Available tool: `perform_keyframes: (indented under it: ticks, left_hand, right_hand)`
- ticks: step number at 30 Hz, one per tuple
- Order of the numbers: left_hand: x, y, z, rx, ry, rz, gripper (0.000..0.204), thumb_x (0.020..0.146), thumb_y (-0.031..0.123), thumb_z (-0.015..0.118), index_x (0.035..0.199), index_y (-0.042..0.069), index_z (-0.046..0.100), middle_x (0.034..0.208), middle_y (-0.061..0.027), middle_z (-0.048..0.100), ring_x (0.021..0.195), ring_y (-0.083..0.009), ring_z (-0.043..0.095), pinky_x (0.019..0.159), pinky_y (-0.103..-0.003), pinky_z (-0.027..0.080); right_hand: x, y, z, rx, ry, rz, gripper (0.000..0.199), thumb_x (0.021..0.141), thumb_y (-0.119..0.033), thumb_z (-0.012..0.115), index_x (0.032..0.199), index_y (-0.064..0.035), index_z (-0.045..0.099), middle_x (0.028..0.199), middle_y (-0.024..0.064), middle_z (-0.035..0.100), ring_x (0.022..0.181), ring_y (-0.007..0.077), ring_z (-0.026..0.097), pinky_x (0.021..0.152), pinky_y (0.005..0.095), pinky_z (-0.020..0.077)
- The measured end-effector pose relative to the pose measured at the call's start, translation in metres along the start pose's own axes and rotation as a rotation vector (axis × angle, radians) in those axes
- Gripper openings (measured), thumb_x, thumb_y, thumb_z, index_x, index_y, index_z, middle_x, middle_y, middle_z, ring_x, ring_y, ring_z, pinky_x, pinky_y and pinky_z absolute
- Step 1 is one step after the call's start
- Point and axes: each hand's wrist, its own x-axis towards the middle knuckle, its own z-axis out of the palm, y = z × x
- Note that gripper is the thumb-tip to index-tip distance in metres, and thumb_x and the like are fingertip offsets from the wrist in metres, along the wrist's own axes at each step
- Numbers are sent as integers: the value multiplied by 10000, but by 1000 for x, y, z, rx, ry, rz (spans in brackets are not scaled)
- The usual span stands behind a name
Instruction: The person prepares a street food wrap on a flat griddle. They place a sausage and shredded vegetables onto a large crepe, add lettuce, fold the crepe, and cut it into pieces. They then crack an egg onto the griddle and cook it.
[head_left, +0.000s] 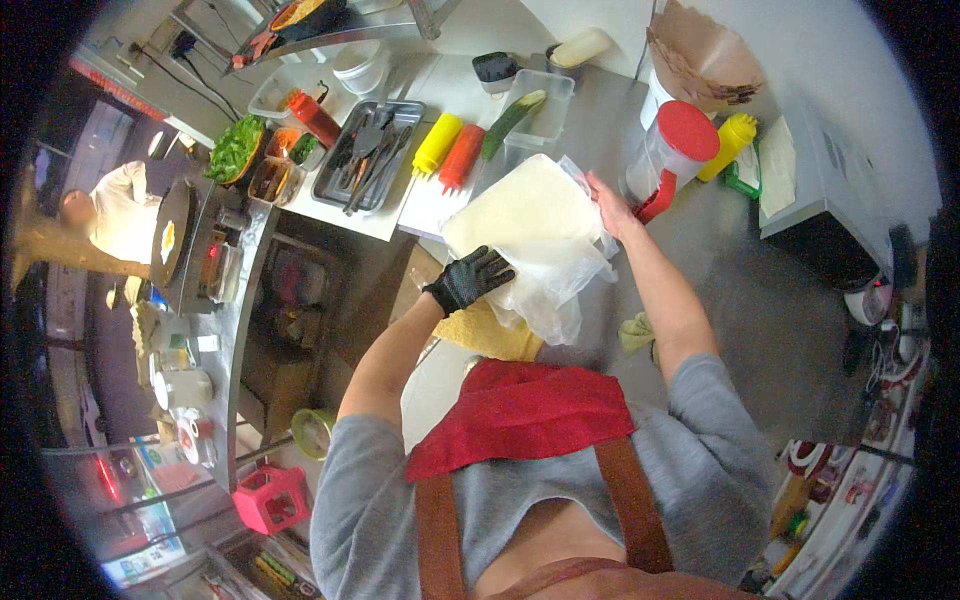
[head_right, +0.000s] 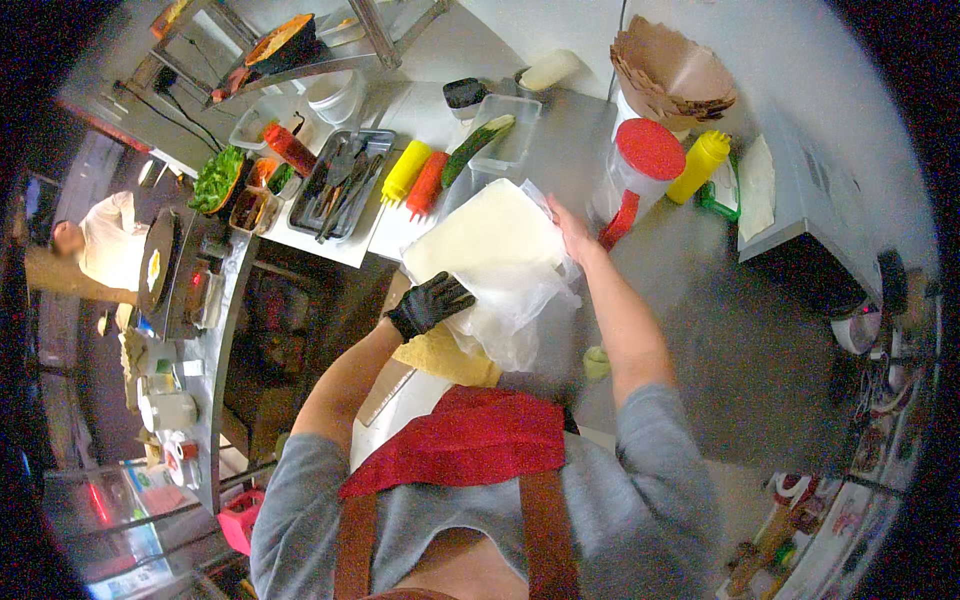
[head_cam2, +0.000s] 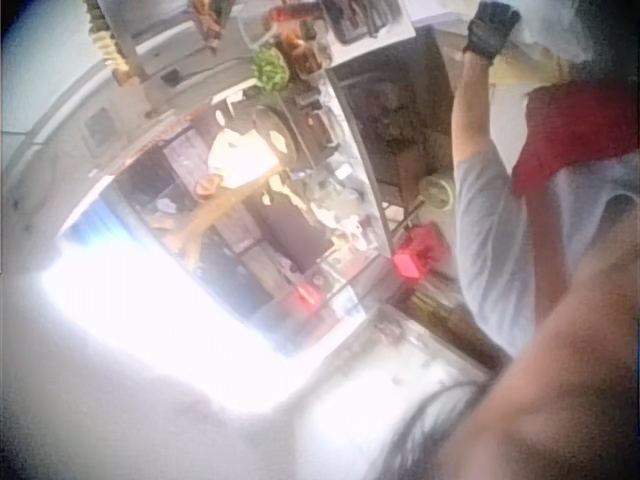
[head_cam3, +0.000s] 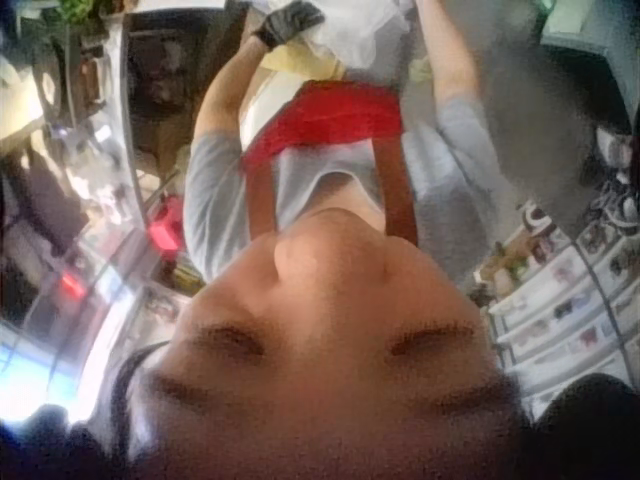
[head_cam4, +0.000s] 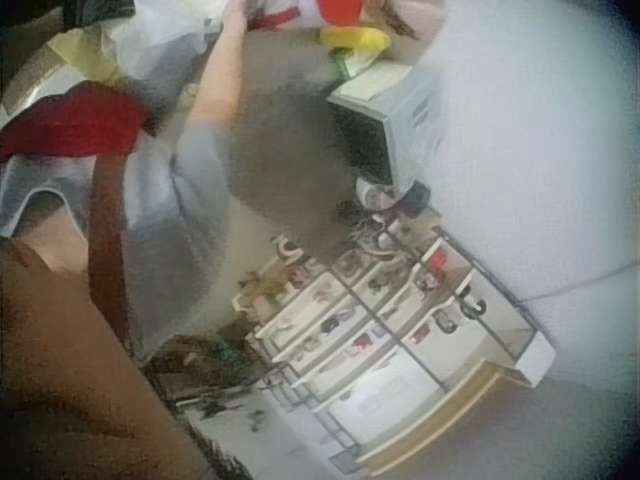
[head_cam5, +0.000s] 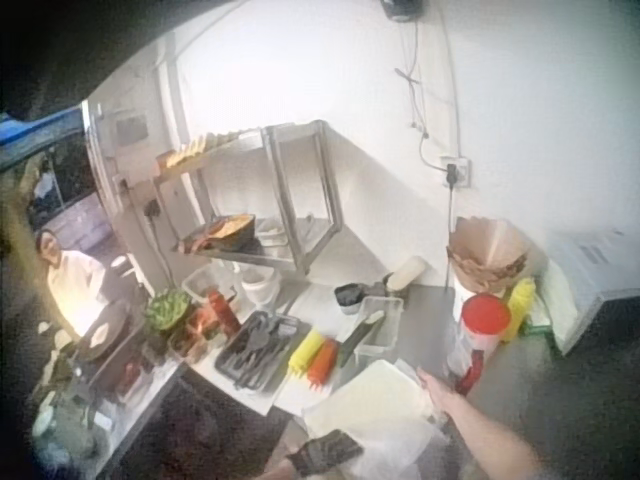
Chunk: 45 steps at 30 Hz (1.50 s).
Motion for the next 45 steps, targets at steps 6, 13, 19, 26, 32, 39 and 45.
perform_keyframes:
  ticks: [6, 13, 19, 26, 32, 39, 45]
  left_hand:
    - [-1, 9, 26, -277, -89, -10, 519, 770, 49, 438, 1270, 187, 435, 1312, -82, 413, 1223, -259, 374, 1055, -407, 251]
    - [19, -6, -20, -525, 83, -706, 423, 681, -6, 503, 1082, 113, 564, 1228, -110, 476, 1150, -309, 412, 974, -402, 347]
    - [55, -39, -8, -452, 33, -1025, 444, 665, 98, 565, 1107, 100, 531, 1250, -164, 453, 1145, -327, 420, 967, -399, 336]
    - [49, -6, -40, -383, 203, -1077, 420, 742, 307, 616, 1095, 99, 521, 1084, -138, 532, 1002, -327, 503, 877, -424, 376]
    - [38, 46, -35, -627, 16, -1258, 650, 715, 150, 621, 1310, 176, 360, 985, -147, 560, 863, -308, 554, 766, -407, 449]
    - [24, 39, -9, -561, 228, -1364, 486, 721, -12, 492, 1185, 134, 486, 915, -125, 567, 841, -297, 555, 738, -389, 453]
    - [-11, 37, -26, -459, 186, -1333, 296, 727, 71, 529, 1016, 101, 583, 999, -143, 565, 890, -330, 551, 780, -406, 447]
  right_hand:
    - [47, 50, -41, -767, 134, -291, 500, 788, -349, 598, 1169, -34, 518, 1118, 138, 575, 1008, 240, 554, 871, 334, 421]
    - [57, 30, -9, -1124, 343, -206, 469, 765, -330, 616, 1131, -47, 539, 1104, 157, 572, 1026, 309, 536, 877, 371, 412]
    - [58, 21, 13, -1200, 446, -511, 437, 773, -332, 612, 1107, -62, 532, 1139, 140, 536, 1064, 294, 502, 886, 389, 400]
    - [-63, -26, 30, -1333, -487, -919, 502, 751, -323, 640, 1194, -142, 488, 1267, 90, 441, 1198, 284, 377, 994, 402, 316]
    - [-69, 17, 6, -1282, -339, -733, 287, 793, -258, 593, 1041, -113, 588, 1108, 102, 546, 1044, 275, 507, 871, 379, 411]
    - [35, 5, 23, -1402, 311, -468, 274, 794, -184, 581, 1034, -56, 551, 978, 124, 580, 929, 287, 561, 755, 388, 447]
    - [30, 12, 58, -1358, 539, -728, 452, 801, -215, 571, 1218, -100, 441, 1264, 133, 411, 1159, 312, 394, 940, 455, 315]
